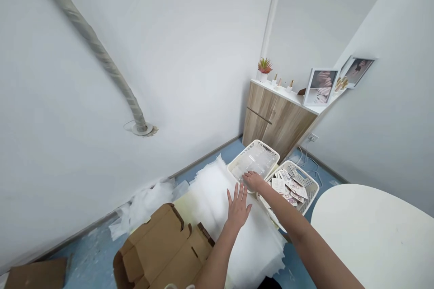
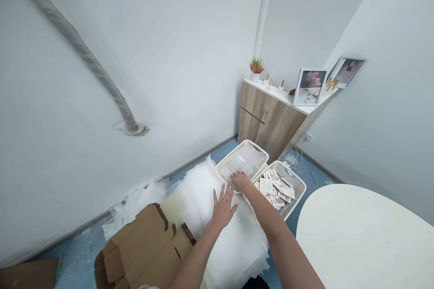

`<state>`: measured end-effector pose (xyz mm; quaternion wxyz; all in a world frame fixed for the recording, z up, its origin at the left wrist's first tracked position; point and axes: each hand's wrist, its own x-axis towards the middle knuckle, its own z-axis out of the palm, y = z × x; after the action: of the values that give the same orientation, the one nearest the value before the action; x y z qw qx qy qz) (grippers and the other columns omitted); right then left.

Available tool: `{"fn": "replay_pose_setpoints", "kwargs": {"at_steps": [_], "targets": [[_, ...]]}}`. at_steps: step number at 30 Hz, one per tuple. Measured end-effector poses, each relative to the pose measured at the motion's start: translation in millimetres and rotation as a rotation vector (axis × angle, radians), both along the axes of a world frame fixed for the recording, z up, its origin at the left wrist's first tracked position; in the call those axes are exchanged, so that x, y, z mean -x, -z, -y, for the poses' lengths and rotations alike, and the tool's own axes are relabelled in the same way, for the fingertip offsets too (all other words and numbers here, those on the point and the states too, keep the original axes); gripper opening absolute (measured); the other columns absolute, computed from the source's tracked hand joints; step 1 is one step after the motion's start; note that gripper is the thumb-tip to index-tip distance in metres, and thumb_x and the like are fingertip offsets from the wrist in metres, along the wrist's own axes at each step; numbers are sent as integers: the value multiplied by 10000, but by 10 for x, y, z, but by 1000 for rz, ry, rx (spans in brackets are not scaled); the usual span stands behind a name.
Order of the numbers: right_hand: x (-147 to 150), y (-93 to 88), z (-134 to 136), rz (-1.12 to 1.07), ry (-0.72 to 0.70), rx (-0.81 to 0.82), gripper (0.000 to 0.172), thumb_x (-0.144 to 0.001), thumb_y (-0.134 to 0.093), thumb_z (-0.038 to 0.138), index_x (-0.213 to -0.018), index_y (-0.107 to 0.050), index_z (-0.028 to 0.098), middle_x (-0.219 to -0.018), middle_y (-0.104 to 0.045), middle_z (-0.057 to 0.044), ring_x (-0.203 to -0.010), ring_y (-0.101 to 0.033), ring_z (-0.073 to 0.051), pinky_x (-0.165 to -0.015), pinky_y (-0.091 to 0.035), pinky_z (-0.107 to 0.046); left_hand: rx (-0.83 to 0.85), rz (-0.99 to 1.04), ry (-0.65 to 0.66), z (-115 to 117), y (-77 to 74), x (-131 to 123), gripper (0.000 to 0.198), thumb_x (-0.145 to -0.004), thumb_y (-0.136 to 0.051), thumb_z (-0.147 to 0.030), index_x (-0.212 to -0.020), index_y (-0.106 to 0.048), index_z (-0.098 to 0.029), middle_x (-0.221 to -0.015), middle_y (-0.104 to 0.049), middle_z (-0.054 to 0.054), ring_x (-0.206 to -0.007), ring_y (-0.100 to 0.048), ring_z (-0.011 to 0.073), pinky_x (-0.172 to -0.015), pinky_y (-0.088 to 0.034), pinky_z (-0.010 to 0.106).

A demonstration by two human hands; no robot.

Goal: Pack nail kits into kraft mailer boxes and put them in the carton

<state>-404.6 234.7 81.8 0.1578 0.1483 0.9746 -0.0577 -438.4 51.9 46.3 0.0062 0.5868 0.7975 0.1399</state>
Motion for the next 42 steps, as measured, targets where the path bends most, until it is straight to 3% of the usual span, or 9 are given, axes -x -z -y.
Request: {"fn": "replay_pose_setpoints", "kwargs": {"at_steps": [8, 13, 16, 19, 24, 29, 32, 35, 42], "targets": [[52, -370, -18, 49, 69, 10, 374, -719, -636, 63, -1079, -637, 163, -1139, -626, -153, -1082, -564, -271, -846, -441, -315, -34, 139, 2, 0, -39, 28, 640, -941, -394, -349, -1533, -188, -219, -1593, -221, 93, -1481, -105, 322, -1135, -39, 699], [-177, -652, -54, -109, 282, 168, 265, -747, -632, 102, -991, -622, 204, -930, -691, -54, -876, -624, -195, -735, -418, -266, -105, 524, -54, -76, -208, 112, 601, -905, -473, -343, -1475, -353, -195, -1559, -308, 125, -1474, -147, 327, -1155, -45, 650], [-545, -801, -2, -565, 511, 467, 185, -773, -681, 277, -932, -621, 204, -836, -685, -20, -799, -621, -174, -726, -440, -274, -291, 900, -116, -206, -428, 102, 613, -887, -537, -426, -1438, -418, -186, -1532, -360, 148, -1453, -238, 307, -1178, -173, 541], [-1064, -949, 118, -886, 698, 876, 352, -736, -711, 487, -904, -637, 187, -739, -676, -12, -721, -631, -176, -690, -487, -301, -386, 1418, -116, -387, -753, -121, 633, -862, -586, -523, -1407, -464, -224, -1448, -485, 153, -1360, -425, 296, -1123, -330, 478], [-2153, -1187, 432, -1204, 943, 1032, 451, -699, -739, 551, -931, -671, 170, -822, -713, -49, -734, -657, -182, -691, -520, -319, -252, 1991, 77, -581, -1319, -1100, 528, -781, -701, -536, -1197, -661, -214, -1296, -625, 133, -1225, -564, 291, -995, -477, 410], [-3341, -1417, 917, -1416, 1109, 417, 473, -812, -648, 514, -1182, -630, 219, -1171, -655, -111, -1001, -632, -240, -841, -538, -404, -140, 2078, 138, -536, -1649, -2329, 520, -753, -753, -479, -1182, -675, -195, -1262, -648, 126, -1240, -550, 302, -1025, -457, 409], [-3951, -1494, 1266, -1323, 1027, 161, 549, -856, -613, 469, -1364, -517, 285, -1424, -502, -97, -1315, -451, -273, -1074, -402, -480, -26, 2107, 221, -456, -1763, -2962, 502, -792, -719, -476, -1205, -662, -196, -1331, -603, 132, -1291, -502, 316, -1066, -422, 442], [-4448, -1478, 1532, -1214, 1021, 149, 677, -863, -612, 464, -1475, -359, 327, -1552, -338, -63, -1422, -310, -271, -1143, -315, -491, 130, 2163, 378, -375, -1843, -3520, 481, -871, -626, -486, -1286, -607, -244, -1439, -507, 105, -1348, -441, 301, -1114, -369, 458], [-5347, -1305, 1718, -1275, 1105, 166, 584, -937, -496, 477, -1483, -329, 354, -1551, -346, -34, -1429, -301, -249, -1159, -271, -518, 190, 2067, 421, -298, -1844, -4517, 516, -849, -648, -506, -1306, -586, -275, -1436, -511, 101, -1304, -492, 303, -1083, -403, 459]]}}
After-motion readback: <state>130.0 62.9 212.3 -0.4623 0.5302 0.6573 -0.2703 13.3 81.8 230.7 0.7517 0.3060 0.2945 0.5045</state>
